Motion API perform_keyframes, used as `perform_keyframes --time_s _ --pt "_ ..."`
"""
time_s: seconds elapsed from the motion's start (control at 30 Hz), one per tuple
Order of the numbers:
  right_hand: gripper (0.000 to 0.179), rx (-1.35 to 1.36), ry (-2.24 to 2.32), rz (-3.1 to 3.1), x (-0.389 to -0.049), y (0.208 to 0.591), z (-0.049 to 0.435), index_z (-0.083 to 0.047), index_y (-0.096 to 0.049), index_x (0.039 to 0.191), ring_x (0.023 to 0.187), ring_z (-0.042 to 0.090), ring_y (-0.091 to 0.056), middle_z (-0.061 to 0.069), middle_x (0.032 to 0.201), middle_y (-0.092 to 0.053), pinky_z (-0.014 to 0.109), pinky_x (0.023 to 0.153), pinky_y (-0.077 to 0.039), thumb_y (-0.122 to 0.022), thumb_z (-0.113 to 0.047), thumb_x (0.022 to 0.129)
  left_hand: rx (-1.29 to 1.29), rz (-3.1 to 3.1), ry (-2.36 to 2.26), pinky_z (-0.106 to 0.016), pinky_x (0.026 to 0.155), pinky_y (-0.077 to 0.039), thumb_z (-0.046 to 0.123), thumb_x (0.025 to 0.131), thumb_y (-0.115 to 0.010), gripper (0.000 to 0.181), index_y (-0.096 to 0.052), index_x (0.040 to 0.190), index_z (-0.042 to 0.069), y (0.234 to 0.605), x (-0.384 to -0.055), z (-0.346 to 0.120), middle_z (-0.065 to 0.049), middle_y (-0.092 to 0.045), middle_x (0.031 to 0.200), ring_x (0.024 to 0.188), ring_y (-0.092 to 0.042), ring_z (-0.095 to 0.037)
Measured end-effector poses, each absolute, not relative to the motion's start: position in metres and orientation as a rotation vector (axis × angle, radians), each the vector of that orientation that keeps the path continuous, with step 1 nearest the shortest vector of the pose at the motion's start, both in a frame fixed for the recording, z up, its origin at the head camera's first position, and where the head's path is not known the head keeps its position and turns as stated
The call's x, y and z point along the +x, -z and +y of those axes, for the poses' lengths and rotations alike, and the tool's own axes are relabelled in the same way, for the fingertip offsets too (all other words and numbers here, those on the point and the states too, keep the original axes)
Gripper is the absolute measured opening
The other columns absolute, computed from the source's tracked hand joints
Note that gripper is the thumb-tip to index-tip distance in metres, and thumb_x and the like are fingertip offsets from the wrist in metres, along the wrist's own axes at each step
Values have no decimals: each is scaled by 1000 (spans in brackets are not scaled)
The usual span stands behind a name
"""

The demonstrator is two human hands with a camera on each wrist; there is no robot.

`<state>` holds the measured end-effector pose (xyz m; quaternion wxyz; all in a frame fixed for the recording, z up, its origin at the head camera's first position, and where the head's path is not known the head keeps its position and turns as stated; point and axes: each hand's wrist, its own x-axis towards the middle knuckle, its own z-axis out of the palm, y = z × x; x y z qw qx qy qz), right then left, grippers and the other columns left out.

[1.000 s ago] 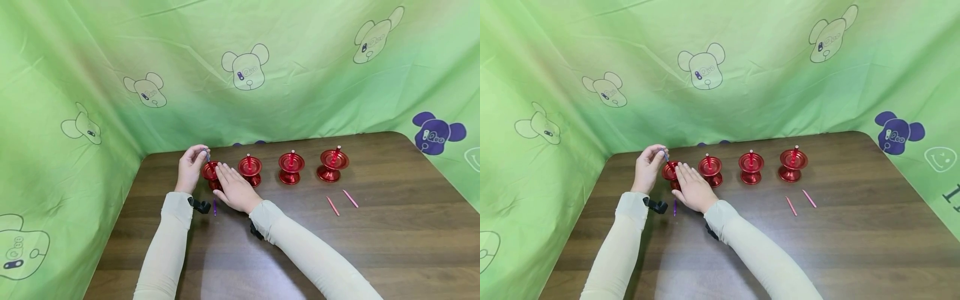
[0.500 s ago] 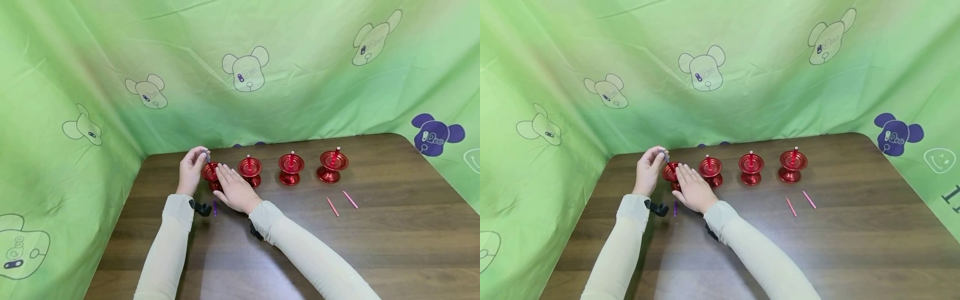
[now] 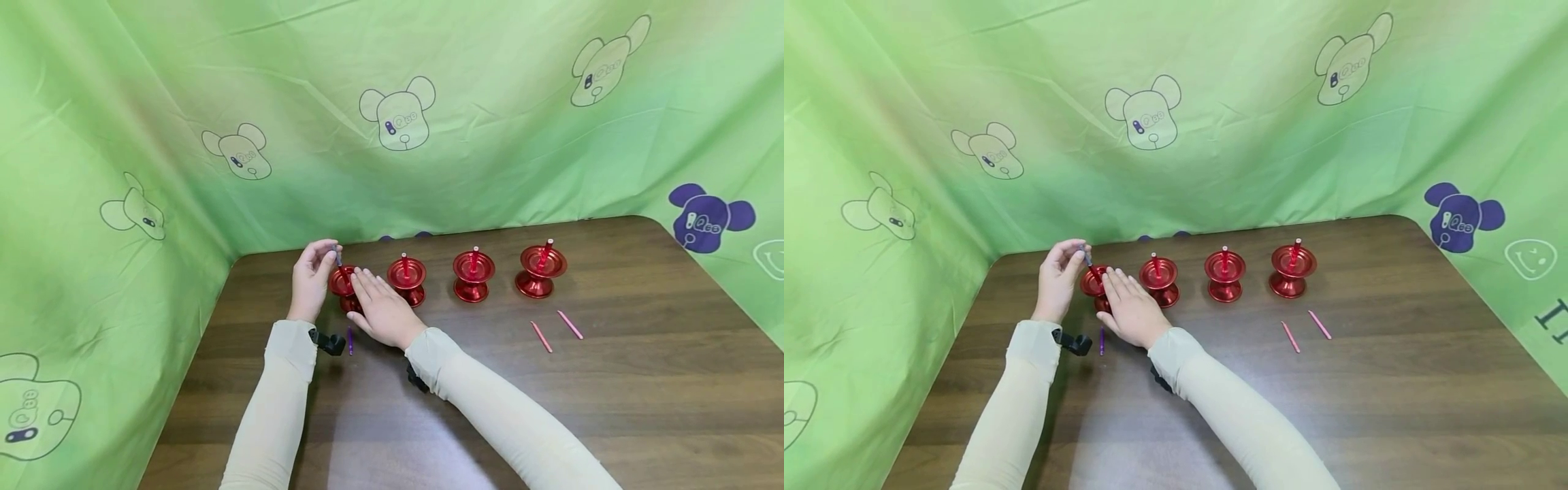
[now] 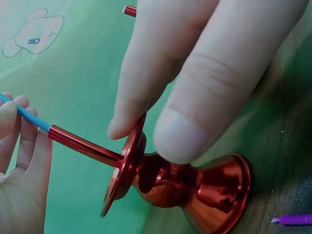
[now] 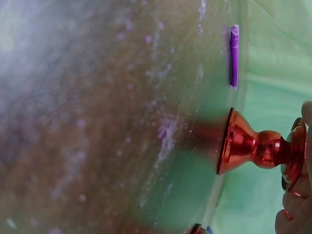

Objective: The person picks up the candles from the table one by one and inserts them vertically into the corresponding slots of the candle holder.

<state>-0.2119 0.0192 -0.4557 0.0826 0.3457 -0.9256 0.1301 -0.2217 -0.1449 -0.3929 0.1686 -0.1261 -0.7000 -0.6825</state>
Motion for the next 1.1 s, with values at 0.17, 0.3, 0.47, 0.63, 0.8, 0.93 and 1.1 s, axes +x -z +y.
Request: perform_keyframes --time_s 0.17,0.3,0.47,0.63,0.8,0.93,1.1 --pt "70 1039 -407 -2769 -211 454 20 2 -28 158 153 29 -22 18 164 -27 41 124 -19 -47 -43 107 -354 -2004 1899 -21 96 -49 -6 101 -53 25 -56 123 -18 395 -220 -146 -33 -63 116 104 -63 -11" --pt "71 1037 -409 -2775 -211 454 20 2 -27 158 153 30 -22 18 164 -27 42 124 -19 -46 -43 107 -324 -2008 1885 -21 100 -47 -5 101 -54 26 -57 124 -18 407 -229 -151 -34 -61 121 106 -62 -7" --pt "71 1034 -396 -2781 -212 455 19 1 -27 158 153 29 -22 17 165 -26 41 124 -18 -46 -43 107 -275 -1981 1881 -21 99 -48 -2 102 -55 26 -60 124 -15 420 -237 -155 -26 -64 117 103 -62 -6" --pt "71 1031 -360 -2791 -213 457 19 0 -25 159 154 28 -19 16 165 -24 41 124 -18 -45 -44 107 -254 -1932 1916 -24 97 -51 2 102 -58 25 -61 121 -14 422 -235 -157 -11 -68 107 101 -65 -9" --pt "72 1027 -366 -2797 -213 459 19 -1 -25 159 154 28 -19 16 166 -23 42 124 -17 -45 -45 107 -206 -1909 1961 -25 95 -53 5 103 -56 25 -60 119 -14 422 -226 -159 -7 -67 104 99 -66 -13" --pt "70 1020 -401 -2789 -211 459 20 -3 -26 160 154 28 -17 14 166 -22 43 124 -17 -45 -45 107 -139 -1931 1985 -29 95 -55 8 106 -52 27 -59 121 -13 421 -217 -161 -11 -66 106 95 -66 -11" --pt "66 1033 -459 -2724 -209 456 21 -4 -31 158 154 30 -21 14 165 -28 45 124 -19 -47 -42 107 -62 -2016 1984 -29 94 -55 12 109 -46 30 -57 125 -11 418 -207 -166 -14 -65 109 94 -65 -9"
